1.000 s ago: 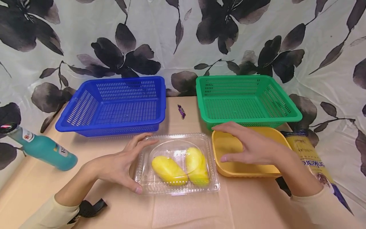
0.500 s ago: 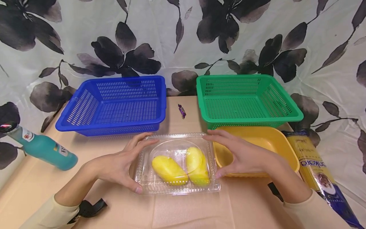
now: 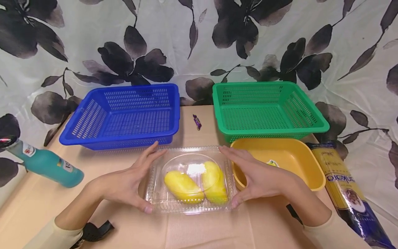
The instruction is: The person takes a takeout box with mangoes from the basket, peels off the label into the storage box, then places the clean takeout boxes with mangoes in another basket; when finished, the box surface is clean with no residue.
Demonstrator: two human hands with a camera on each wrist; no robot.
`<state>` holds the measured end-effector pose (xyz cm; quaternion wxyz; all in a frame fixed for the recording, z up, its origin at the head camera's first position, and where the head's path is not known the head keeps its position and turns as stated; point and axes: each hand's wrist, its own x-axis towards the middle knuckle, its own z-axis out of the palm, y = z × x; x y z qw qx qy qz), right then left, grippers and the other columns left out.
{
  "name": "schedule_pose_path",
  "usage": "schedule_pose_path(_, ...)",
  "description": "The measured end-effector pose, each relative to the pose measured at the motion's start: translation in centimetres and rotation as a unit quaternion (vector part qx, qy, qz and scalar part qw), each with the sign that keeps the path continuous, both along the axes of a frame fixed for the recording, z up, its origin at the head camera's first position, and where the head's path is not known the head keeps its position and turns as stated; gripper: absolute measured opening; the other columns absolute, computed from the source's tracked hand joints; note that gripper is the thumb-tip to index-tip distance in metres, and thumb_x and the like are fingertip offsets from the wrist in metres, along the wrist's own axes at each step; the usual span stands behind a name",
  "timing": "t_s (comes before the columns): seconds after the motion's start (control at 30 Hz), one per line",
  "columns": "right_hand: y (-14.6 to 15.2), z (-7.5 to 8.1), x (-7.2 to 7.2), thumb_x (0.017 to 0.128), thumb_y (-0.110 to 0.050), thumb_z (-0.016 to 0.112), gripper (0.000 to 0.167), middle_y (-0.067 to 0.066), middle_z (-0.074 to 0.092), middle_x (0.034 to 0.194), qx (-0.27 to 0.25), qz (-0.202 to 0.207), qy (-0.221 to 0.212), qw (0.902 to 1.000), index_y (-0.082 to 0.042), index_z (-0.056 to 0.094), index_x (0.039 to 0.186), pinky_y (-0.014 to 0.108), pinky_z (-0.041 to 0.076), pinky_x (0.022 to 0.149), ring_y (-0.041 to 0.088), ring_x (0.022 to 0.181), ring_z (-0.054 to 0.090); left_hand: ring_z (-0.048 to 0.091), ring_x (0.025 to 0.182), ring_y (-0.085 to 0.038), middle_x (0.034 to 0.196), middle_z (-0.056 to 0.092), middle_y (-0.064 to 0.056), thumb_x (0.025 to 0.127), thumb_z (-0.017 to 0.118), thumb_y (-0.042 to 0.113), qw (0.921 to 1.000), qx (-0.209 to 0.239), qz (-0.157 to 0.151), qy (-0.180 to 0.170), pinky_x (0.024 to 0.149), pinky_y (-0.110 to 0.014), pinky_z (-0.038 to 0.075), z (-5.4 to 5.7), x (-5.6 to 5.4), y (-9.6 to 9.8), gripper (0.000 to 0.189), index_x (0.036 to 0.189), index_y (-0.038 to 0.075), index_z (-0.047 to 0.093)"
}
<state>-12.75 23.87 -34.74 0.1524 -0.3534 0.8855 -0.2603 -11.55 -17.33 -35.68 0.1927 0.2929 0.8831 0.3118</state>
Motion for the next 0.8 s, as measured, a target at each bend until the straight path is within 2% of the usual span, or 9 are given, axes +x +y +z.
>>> schedule_pose_path(0.1, -0.2, -0.1, 0.0, 0.065, -0.054, 0.093, 0.143, 0.006, 0.005, 0.173, 0.007, -0.007, -0.005, 0.9999, -0.028, -0.004, 0.166, 0.072, 0.039, 0.106, 0.049, 0.152, 0.019, 0.002, 0.155, -0.05, 0.169, -0.022, -0.015, 0.06, 0.095, 0.06, 0.9999, -0.009, -0.001, 0.006, 0.112, -0.079, 0.019, -0.2, 0.1, -0.2, 0.148, 0.164, 0.035, -0.008)
schedule_pose_path(0.2, -0.3, -0.2, 0.0, 0.063, -0.057, 0.093, 0.147, 0.007, 0.001, 0.174, 0.008, -0.008, -0.005, 0.9999, -0.025, -0.007, 0.166, 0.073, 0.035, 0.108, 0.05, 0.153, 0.014, 0.007, 0.154, -0.051, 0.169, -0.016, -0.02, 0.06, 0.095, 0.061, 0.9998, -0.015, -0.009, 0.012, 0.11, -0.08, 0.018, -0.3, 0.2, -0.3, 0.152, 0.164, 0.032, -0.011)
schedule_pose_path(0.3, -0.5, -0.3, 0.1, 0.062, -0.056, 0.094, 0.148, 0.006, 0.001, 0.174, 0.012, -0.012, -0.002, 0.9999, -0.025, -0.007, 0.166, 0.076, 0.03, 0.109, 0.051, 0.153, 0.011, 0.012, 0.154, -0.049, 0.17, -0.008, -0.019, 0.059, 0.093, 0.064, 0.9995, -0.019, -0.01, 0.022, 0.112, -0.077, 0.023, -0.2, 0.2, -0.3, 0.153, 0.165, 0.03, -0.012)
schedule_pose_path(0.43, -0.3, 0.1, 0.4, 0.064, -0.061, 0.091, 0.145, 0.005, 0.002, 0.174, 0.012, -0.017, 0.008, 0.9998, -0.028, -0.007, 0.166, 0.078, 0.028, 0.108, 0.051, 0.153, 0.013, 0.014, 0.155, -0.044, 0.171, -0.004, -0.013, 0.057, 0.094, 0.065, 0.9994, -0.016, -0.004, 0.029, 0.114, -0.069, 0.028, 0.5, 0.5, -0.2, 0.154, 0.164, 0.033, -0.013)
schedule_pose_path(0.57, -0.2, 1.2, 0.7, 0.066, -0.066, 0.087, 0.14, 0.003, 0.003, 0.174, -0.005, -0.015, 0.014, 0.9998, -0.031, -0.005, 0.166, 0.076, 0.035, 0.106, 0.048, 0.152, 0.02, 0.018, 0.155, -0.04, 0.172, -0.004, -0.007, 0.055, 0.094, 0.066, 0.9991, 0.006, 0.008, 0.042, 0.116, -0.065, 0.031, 1.6, 1.0, -0.4, 0.154, 0.163, 0.036, -0.012)
schedule_pose_path(0.7, -0.5, 3.0, 0.8, 0.064, -0.061, 0.091, 0.142, 0.001, 0.006, 0.173, -0.011, -0.017, 0.023, 0.9996, -0.032, -0.005, 0.166, 0.072, 0.04, 0.105, 0.041, 0.151, 0.03, 0.022, 0.153, -0.04, 0.171, -0.003, -0.005, 0.054, 0.093, 0.068, 0.9974, 0.02, 0.018, 0.067, 0.113, -0.065, 0.036, 2.7, 1.6, -0.8, 0.154, 0.164, 0.035, -0.009)
schedule_pose_path(0.8, -0.5, 4.5, 1.0, 0.062, -0.058, 0.093, 0.144, 0.001, 0.009, 0.173, 0.002, -0.027, 0.034, 0.999, -0.034, -0.005, 0.166, 0.07, 0.044, 0.103, 0.039, 0.148, 0.037, 0.018, 0.155, -0.041, 0.172, -0.003, -0.003, 0.055, 0.092, 0.07, 0.9959, 0.02, 0.025, 0.085, 0.111, -0.067, 0.037, 3.5, 1.7, -0.8, 0.152, 0.164, 0.037, -0.007)
